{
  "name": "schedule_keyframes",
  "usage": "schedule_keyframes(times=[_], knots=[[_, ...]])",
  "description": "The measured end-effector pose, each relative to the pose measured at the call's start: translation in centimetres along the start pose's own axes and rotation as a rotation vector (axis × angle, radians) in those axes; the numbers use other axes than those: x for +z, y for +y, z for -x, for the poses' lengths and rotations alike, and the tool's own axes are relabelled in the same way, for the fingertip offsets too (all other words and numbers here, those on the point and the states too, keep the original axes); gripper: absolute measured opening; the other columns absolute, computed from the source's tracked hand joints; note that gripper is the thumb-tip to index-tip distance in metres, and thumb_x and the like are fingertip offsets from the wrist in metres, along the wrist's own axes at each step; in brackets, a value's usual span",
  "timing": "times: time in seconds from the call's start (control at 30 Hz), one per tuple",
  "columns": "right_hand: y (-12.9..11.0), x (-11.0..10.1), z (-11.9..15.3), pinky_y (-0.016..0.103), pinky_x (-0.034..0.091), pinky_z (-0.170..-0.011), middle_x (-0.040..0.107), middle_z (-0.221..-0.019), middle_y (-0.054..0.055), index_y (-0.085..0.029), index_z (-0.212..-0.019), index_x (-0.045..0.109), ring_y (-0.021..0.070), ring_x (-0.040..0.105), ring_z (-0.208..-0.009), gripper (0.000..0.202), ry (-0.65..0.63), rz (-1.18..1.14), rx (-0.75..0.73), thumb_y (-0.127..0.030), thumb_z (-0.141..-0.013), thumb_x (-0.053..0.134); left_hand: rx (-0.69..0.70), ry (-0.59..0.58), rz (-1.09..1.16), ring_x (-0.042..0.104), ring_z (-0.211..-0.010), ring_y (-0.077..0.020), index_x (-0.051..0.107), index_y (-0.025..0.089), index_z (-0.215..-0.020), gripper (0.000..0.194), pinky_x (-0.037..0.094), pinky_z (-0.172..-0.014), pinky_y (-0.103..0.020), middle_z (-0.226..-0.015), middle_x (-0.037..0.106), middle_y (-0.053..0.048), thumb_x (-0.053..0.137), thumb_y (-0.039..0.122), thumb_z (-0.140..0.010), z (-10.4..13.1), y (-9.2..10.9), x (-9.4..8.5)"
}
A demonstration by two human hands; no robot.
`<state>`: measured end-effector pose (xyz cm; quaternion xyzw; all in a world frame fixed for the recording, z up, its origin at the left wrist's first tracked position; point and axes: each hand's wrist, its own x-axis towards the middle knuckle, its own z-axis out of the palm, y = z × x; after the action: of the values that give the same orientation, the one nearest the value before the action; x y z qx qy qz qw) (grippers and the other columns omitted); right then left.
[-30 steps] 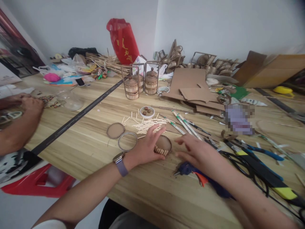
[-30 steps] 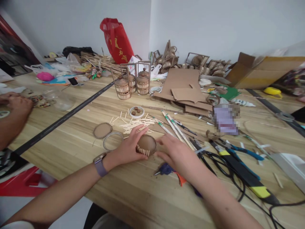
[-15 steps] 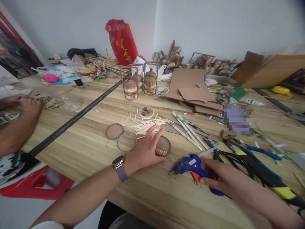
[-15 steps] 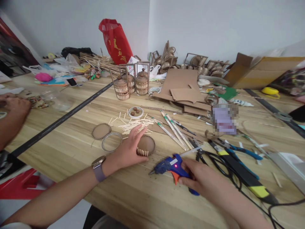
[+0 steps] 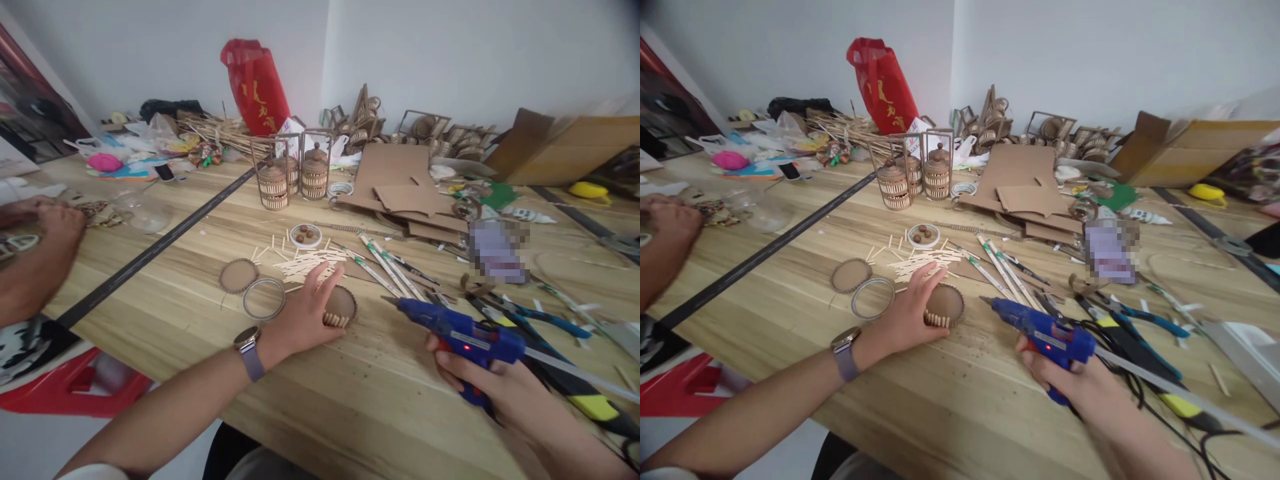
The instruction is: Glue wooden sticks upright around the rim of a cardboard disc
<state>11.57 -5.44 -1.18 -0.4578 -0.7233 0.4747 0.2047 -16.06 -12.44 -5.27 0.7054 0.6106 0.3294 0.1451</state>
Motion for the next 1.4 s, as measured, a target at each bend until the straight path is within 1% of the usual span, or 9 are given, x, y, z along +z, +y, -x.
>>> schedule_keyframes(times=[0.07, 0.1, 0.17, 0.23, 0.33, 0.5, 0.87, 1.23, 1.4], knots=[[1.0, 0.6, -0.1, 0.027, 0.052, -0.047, 0.067, -0.061, 0.004, -0.02, -0.084, 0.071, 0.017, 0.06, -0.051, 0.041, -0.058, -0.005, 0.007, -0.059, -0.074, 0.065, 0.001, -0.001, 0.002, 0.037, -0.134, -0.0352, 0.012, 0.032, -0.148, 0.109, 0.043, -0.104, -0.051, -0.155, 0.015, -0.015, 0.082, 0.024, -0.064, 0.0, 0.0, 0.0], [1.3, 0.9, -0.2, 0.029, 0.055, -0.054, 0.071, -0.068, 0.006, -0.02, -0.085, 0.071, 0.0194, 0.064, -0.058, 0.041, -0.061, 0.027, -0.017, -0.059, -0.073, 0.066, 0.002, -0.001, 0.001, 0.038, -0.133, -0.0352, 0.012, 0.032, -0.148, 0.109, 0.043, -0.104, -0.051, -0.155, 0.015, -0.015, 0.081, 0.024, -0.064, 0.0, 0.0, 0.0], [1.7, 1.6, -0.3, 0.034, 0.058, -0.067, 0.075, -0.08, 0.008, -0.021, -0.083, 0.072, 0.0243, 0.068, -0.073, 0.039, -0.041, 0.107, -0.105, -0.059, -0.074, 0.065, 0.003, -0.001, -0.004, 0.04, -0.132, -0.0351, 0.011, 0.031, -0.148, 0.109, 0.043, -0.103, -0.051, -0.155, 0.014, -0.016, 0.081, 0.024, -0.064, 0.0, 0.0, 0.0], [1.5, 2.2, -0.4, 0.036, 0.058, -0.072, 0.076, -0.082, 0.007, -0.022, -0.08, 0.072, 0.0261, 0.069, -0.078, 0.037, -0.045, 0.193, -0.183, -0.057, -0.077, 0.061, 0.002, -0.002, -0.008, 0.041, -0.131, -0.0352, 0.011, 0.031, -0.148, 0.11, 0.043, -0.103, -0.052, -0.155, 0.014, -0.017, 0.082, 0.025, -0.064, 0.0, 0.0, 0.0], [0.8, 2.7, -0.3, 0.036, 0.059, -0.07, 0.076, -0.081, 0.006, -0.022, -0.077, 0.071, 0.0259, 0.07, -0.075, 0.037, -0.073, 0.299, -0.245, -0.055, -0.08, 0.055, 0.0, -0.001, -0.007, 0.041, -0.131, -0.035, 0.011, 0.032, -0.148, 0.11, 0.042, -0.104, -0.053, -0.155, 0.014, -0.016, 0.082, 0.024, -0.064, 0.1, 0.0, 0.0], [0.0, 3.1, -0.3, 0.034, 0.058, -0.06, 0.072, -0.065, 0.004, -0.023, -0.068, 0.068, 0.0238, 0.068, -0.062, 0.037, -0.091, 0.392, -0.279, -0.052, -0.084, 0.05, 0.002, 0.001, -0.01, 0.039, -0.133, -0.0345, 0.012, 0.031, -0.148, 0.11, 0.041, -0.106, -0.05, -0.155, 0.015, -0.016, 0.083, 0.022, -0.064, 0.1, 0.1, -0.1], [0.3, 3.7, -0.4, 0.036, 0.058, -0.071, 0.076, -0.083, 0.006, -0.022, -0.078, 0.07, 0.0256, 0.07, -0.076, 0.034, -0.07, 0.417, -0.319, -0.048, -0.085, 0.05, 0.001, -0.001, -0.003, 0.044, -0.129, -0.0337, 0.013, 0.031, -0.147, 0.108, 0.041, -0.106, -0.051, -0.155, 0.014, -0.017, 0.081, 0.021, -0.064, 0.0, 0.1, -0.1], [0.6, 3.9, -0.3, 0.037, 0.059, -0.072, 0.076, -0.087, 0.008, -0.022, -0.083, 0.071, 0.0271, 0.071, -0.079, 0.036, -0.069, 0.427, -0.306, -0.051, -0.085, 0.049, -0.008, 0.005, 0.003, 0.046, -0.128, -0.0335, 0.013, 0.033, -0.148, 0.11, 0.043, -0.104, -0.05, -0.155, 0.015, -0.015, 0.082, 0.021, -0.063, 0.1, 0.0, 0.0], [0.5, 3.9, -0.3, 0.04, 0.057, -0.079, 0.076, -0.094, 0.009, -0.022, -0.087, 0.072, 0.0283, 0.071, -0.089, 0.035, -0.073, 0.456, -0.302, -0.048, -0.085, 0.05, -0.002, 0.001, -0.011, 0.046, -0.128, -0.0334, 0.014, 0.031, -0.147, 0.108, 0.042, -0.105, -0.049, -0.155, 0.015, -0.016, 0.082, 0.022, -0.064, 0.0, 0.1, -0.1]])
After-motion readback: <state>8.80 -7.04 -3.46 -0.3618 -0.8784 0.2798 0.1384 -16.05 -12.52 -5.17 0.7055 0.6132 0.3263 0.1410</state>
